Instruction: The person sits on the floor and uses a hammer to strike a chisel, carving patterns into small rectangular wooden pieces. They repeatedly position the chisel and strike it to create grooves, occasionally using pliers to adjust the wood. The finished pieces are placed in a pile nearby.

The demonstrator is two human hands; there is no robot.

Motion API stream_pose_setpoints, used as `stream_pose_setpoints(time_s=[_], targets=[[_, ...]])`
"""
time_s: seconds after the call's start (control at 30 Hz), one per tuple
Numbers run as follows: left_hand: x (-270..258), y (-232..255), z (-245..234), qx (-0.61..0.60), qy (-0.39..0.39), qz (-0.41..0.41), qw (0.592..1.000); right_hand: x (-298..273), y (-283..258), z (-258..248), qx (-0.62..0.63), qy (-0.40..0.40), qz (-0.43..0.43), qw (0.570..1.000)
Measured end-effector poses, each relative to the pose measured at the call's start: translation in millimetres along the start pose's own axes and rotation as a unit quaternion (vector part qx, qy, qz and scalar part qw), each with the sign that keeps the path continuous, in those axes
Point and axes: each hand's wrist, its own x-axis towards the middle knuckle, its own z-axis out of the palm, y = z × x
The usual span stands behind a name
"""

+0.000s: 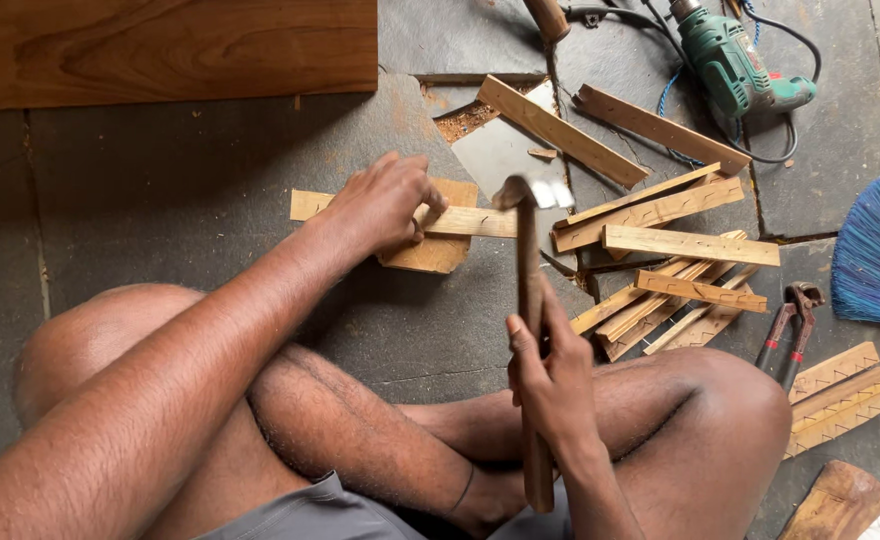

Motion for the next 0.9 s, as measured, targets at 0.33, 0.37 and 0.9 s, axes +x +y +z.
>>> stream_pose_setpoints(time_s=[0.33, 0.37, 0.9], targets=[[5.7, -0.3, 1.7, 0.009, 0.013, 0.002, 1.000, 2.1, -4.9, -0.8, -0.035, -0.039, 0.094, 0.994], [4.3, 0.5, 2.5, 0.009, 0.006, -0.003, 1.000, -1.0, -4.5, -1.8, -0.020, -0.034, 0.073, 0.997], [0.5, -5.4, 8.8, -0.003, 0.010, -0.008, 1.000, 1.7, 7.7, -0.7, -0.054, 0.021, 0.001, 0.998]])
